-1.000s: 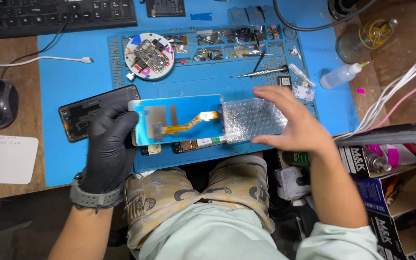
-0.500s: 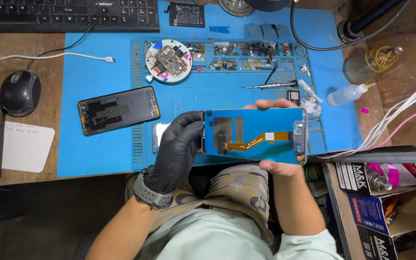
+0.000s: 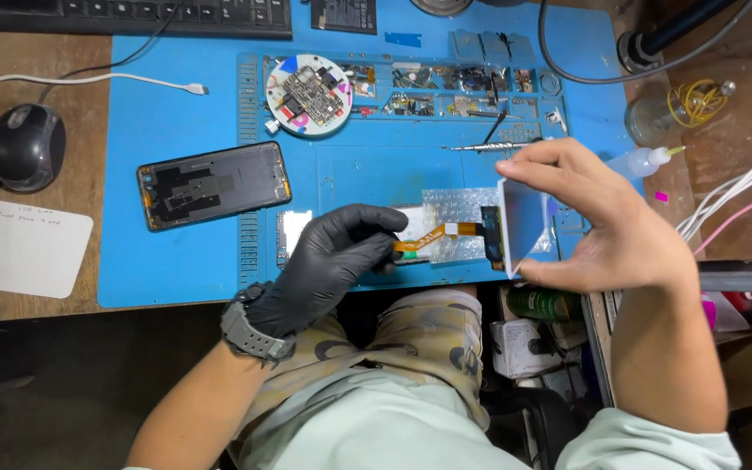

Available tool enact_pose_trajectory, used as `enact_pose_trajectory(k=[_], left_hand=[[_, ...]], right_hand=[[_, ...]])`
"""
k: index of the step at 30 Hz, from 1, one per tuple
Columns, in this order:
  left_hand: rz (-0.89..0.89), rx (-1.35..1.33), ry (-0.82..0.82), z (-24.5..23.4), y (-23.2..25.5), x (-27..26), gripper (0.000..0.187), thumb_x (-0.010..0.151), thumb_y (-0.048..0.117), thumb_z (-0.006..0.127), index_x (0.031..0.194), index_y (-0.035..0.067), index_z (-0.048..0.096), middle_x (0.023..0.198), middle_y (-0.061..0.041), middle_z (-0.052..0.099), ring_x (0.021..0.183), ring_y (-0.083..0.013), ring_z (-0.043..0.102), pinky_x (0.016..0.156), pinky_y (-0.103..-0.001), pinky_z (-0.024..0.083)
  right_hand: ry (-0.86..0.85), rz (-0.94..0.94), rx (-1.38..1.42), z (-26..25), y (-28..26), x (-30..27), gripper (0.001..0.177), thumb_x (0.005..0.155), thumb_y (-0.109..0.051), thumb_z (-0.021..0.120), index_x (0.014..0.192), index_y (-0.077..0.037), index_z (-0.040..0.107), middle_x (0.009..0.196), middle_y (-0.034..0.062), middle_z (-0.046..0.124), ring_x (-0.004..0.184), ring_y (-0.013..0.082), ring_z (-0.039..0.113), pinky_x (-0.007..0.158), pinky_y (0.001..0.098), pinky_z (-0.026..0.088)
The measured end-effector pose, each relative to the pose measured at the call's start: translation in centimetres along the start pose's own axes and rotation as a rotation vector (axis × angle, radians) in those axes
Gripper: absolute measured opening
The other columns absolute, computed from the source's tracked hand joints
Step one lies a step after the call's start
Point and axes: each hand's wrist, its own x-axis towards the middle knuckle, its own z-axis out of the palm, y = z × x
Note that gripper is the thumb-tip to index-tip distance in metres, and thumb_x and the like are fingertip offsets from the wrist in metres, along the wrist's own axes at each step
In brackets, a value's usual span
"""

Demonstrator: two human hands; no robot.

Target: The person unwraps a new smartphone screen and places it on the workbench. They then use a metal spudger to disconnect ribbon cables from the motherboard of a disassembled phone. Finally, they lift the motherboard out of the phone's chassis.

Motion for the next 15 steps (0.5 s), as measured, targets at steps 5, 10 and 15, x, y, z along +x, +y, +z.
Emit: enact_pose_trajectory(k=[5, 10, 15], left_hand=[[-0.101, 0.419, 0.136, 0.0, 1.6, 0.0, 0.017, 0.097, 0.007, 0.069, 0.112, 0.006, 0.077, 0.111, -0.005, 0.078, 0.094, -0.0124, 0.070, 0.084, -0.025, 0.060], [-0.037, 0.731, 0.088, -0.4, 2.5, 0.0, 0.021, 0.097, 0.013, 0.065, 0.113, 0.006, 0.076, 0.109, -0.004, 0.079, 0.105, -0.0157, 0.074, 0.094, -0.030, 0.062], [-0.031, 0.971, -0.017, -1.0, 2.6, 0.3, 0.019, 0.100, 0.003, 0.061, 0.117, 0.002, 0.070, 0.099, -0.023, 0.074, 0.090, -0.0380, 0.076, 0.070, -0.045, 0.065]], right_hand=[[-0.157, 0.153, -0.049, 1.9, 3.3, -1.3, 0.089, 0.075, -0.019, 0.086, 0.153, -0.008, 0.046, 0.134, 0.0182, 0.050, 0.119, 0.0301, 0.053, 0.097, 0.0393, 0.046], [-0.339, 0.268, -0.159, 5.4, 5.9, -1.7, 0.097, 0.070, -0.030, 0.090, 0.154, -0.008, 0.047, 0.134, 0.0200, 0.051, 0.123, 0.0367, 0.051, 0.104, 0.0471, 0.041], [-0.344, 0.470, -0.249, 6.6, 5.4, -0.8, 0.084, 0.061, -0.026, 0.095, 0.138, -0.012, 0.065, 0.129, 0.0178, 0.065, 0.123, 0.0394, 0.062, 0.112, 0.0625, 0.040]])
